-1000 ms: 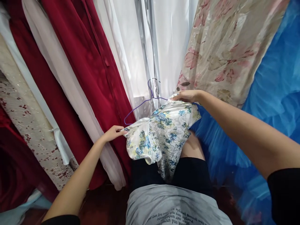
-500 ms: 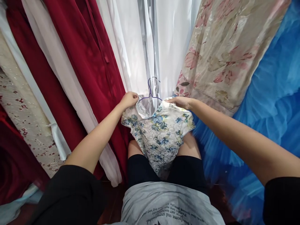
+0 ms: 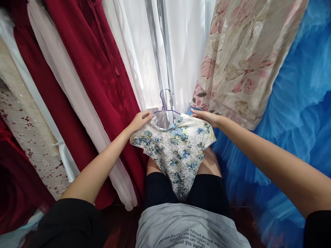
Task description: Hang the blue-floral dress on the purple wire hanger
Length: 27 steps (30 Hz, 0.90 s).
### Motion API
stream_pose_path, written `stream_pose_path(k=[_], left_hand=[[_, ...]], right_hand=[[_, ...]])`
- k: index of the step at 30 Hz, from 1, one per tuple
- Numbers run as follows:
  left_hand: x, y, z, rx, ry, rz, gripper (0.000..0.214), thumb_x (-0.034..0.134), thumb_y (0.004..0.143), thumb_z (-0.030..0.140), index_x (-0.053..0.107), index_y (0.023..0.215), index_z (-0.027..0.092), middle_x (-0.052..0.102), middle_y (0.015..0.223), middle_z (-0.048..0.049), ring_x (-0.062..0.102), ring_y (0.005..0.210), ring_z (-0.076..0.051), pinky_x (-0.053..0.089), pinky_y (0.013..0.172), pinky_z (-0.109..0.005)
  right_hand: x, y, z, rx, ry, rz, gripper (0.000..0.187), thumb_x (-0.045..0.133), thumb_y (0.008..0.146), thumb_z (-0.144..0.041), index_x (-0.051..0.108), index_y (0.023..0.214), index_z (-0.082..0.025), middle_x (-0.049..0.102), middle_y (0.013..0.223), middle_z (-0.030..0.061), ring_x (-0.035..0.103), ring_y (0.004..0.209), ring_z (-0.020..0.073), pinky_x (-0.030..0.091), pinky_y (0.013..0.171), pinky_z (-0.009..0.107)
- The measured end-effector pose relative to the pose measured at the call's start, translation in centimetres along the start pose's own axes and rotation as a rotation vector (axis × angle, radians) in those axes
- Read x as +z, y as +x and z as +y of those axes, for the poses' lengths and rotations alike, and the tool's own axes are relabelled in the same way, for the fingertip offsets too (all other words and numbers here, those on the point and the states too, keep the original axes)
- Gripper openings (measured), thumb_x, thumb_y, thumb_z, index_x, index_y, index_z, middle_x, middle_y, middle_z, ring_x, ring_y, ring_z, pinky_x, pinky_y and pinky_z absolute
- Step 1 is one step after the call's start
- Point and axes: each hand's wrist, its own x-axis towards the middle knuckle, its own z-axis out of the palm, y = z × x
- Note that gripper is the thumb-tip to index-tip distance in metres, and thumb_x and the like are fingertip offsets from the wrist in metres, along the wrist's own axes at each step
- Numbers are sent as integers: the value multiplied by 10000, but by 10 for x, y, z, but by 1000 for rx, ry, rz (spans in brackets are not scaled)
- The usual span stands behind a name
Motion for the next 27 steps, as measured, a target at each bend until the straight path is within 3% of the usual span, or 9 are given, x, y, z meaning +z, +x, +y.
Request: stream_pose_path(k=[4,9,11,13,16,18,21,24,27], left_hand=[[1,-20,8,96,261,-16,597,708,795,581,621,1229,180,702,1042,-72,656,922,-255,465,837,-323],[5,-24,5,164,441,-38,660,674,826,572,536,1336,177,686,1101,-98,661,959,-281,462,834,-334],[5,-22,4,146,438,32,508,631,873,537,589,1228,175,682,968,-63,649,847,-232,442,756,-292],[2,-19,2,118,409,122,324,525,954,485,634,982,181,605,751,-9,578,679,-170,382,650,-256],[-10,-12,-5,99,366,280,442,429,1006,458,505,664,188,417,572,24,427,541,-125,266,556,-261],[-17,-9,-13,56,328,422,528,424,1003,485,375,564,196,328,528,27,347,501,-114,205,527,-281],[-18,-8,-22,-59,193,621,600,424,983,556,251,518,220,258,495,30,269,468,-106,169,496,-294],[-4,-12,-18,-101,16,707,607,418,969,603,244,524,229,264,491,33,258,458,-103,183,470,-282],[16,-18,-1,-45,-103,721,614,406,970,621,263,524,224,278,494,33,259,449,-101,188,454,-271]], right_hand=[[-4,-19,-14,-59,-110,-18,308,808,773,-463,741,840,-169,736,749,46,647,607,153,518,542,238],[-2,-13,-26,-234,-346,119,360,808,740,-507,726,743,-156,598,568,-10,455,461,80,322,419,216],[3,-9,-32,-316,-436,224,366,808,735,-495,726,738,-138,512,498,-35,366,433,63,232,408,229],[11,-6,-43,-406,-526,338,343,802,746,-454,742,773,-117,448,464,-52,311,434,59,201,427,249],[30,-5,-65,-464,-638,456,289,793,759,-370,769,845,-95,452,476,-45,328,463,72,241,467,267],[48,-6,-80,-456,-676,399,264,769,781,-334,773,886,-92,517,529,-19,392,498,90,290,497,273],[84,-11,-98,-449,-725,142,197,706,843,-302,754,885,-116,584,629,3,456,558,110,331,531,277],[123,-17,-105,-388,-785,-45,182,652,878,-234,659,720,-143,520,614,-17,421,551,102,308,518,278],[148,-21,-102,-359,-765,-78,350,620,914,-235,489,596,-174,413,565,-39,361,529,93,285,500,274]])
